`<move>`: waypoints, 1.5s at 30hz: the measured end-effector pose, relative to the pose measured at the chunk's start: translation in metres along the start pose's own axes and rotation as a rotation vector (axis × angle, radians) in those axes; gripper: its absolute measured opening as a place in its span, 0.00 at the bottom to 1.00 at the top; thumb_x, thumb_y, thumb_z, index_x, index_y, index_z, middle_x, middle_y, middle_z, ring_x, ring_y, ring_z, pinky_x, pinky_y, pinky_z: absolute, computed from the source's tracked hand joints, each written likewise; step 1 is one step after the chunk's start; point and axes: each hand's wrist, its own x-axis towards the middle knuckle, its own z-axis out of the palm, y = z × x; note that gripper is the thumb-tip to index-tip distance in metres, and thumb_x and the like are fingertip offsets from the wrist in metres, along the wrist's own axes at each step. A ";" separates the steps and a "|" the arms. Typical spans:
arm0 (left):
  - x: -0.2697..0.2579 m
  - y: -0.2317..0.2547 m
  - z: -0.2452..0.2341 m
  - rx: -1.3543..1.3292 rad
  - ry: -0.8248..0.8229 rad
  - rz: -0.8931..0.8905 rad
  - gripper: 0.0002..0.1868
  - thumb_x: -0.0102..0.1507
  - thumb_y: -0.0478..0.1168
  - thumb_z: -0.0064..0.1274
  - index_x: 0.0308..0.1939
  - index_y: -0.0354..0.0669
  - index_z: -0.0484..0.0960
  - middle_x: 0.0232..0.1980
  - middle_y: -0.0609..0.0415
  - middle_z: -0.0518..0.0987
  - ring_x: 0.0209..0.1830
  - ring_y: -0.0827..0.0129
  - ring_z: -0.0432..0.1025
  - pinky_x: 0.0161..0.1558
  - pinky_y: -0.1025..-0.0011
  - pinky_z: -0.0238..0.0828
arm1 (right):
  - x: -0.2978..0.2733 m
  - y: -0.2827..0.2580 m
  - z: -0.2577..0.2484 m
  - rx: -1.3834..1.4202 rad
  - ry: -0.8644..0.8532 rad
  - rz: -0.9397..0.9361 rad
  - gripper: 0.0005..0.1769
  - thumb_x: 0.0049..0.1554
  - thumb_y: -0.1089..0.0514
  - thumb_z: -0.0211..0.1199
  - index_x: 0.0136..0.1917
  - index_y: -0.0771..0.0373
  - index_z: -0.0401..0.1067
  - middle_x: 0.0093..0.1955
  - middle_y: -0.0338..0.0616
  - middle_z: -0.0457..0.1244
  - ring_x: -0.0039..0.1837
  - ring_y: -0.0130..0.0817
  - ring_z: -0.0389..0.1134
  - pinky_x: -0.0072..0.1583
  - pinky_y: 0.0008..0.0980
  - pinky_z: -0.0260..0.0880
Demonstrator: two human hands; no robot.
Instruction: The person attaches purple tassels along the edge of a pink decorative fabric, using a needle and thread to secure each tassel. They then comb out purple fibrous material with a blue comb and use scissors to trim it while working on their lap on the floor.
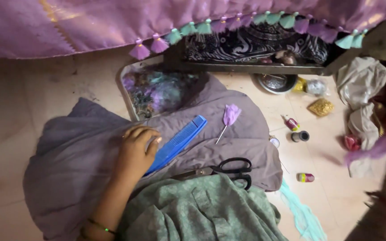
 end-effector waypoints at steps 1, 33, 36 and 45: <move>0.002 0.005 0.000 -0.048 0.009 -0.013 0.07 0.59 0.37 0.58 0.41 0.41 0.83 0.48 0.47 0.83 0.56 0.50 0.74 0.61 0.55 0.65 | 0.000 -0.033 -0.034 0.093 -0.054 -0.035 0.04 0.59 0.61 0.65 0.47 0.65 0.77 0.44 0.52 0.70 0.47 0.45 0.72 0.51 0.42 0.73; -0.157 -0.050 -0.328 -0.320 0.752 -0.368 0.04 0.73 0.37 0.52 0.48 0.40 0.78 0.42 0.52 0.81 0.36 0.74 0.74 0.40 0.74 0.71 | 0.002 -0.451 0.053 -0.185 -0.517 -1.368 0.18 0.46 0.64 0.57 0.50 0.56 0.76 0.44 0.46 0.66 0.50 0.42 0.67 0.52 0.38 0.72; -0.167 -0.052 -0.357 -0.208 0.781 -0.371 0.04 0.73 0.37 0.51 0.48 0.41 0.79 0.41 0.53 0.81 0.36 0.74 0.74 0.39 0.74 0.70 | -0.011 -0.531 -0.001 -0.181 -0.477 -1.295 0.18 0.48 0.67 0.59 0.51 0.55 0.78 0.43 0.42 0.67 0.51 0.41 0.68 0.52 0.38 0.72; -0.218 -0.068 -0.354 0.057 0.784 -0.343 0.06 0.74 0.40 0.50 0.48 0.42 0.79 0.39 0.54 0.80 0.34 0.75 0.73 0.37 0.74 0.69 | -0.083 -0.685 0.025 1.136 -0.930 -0.916 0.10 0.61 0.62 0.67 0.56 0.63 0.79 0.54 0.42 0.72 0.52 0.26 0.72 0.53 0.27 0.75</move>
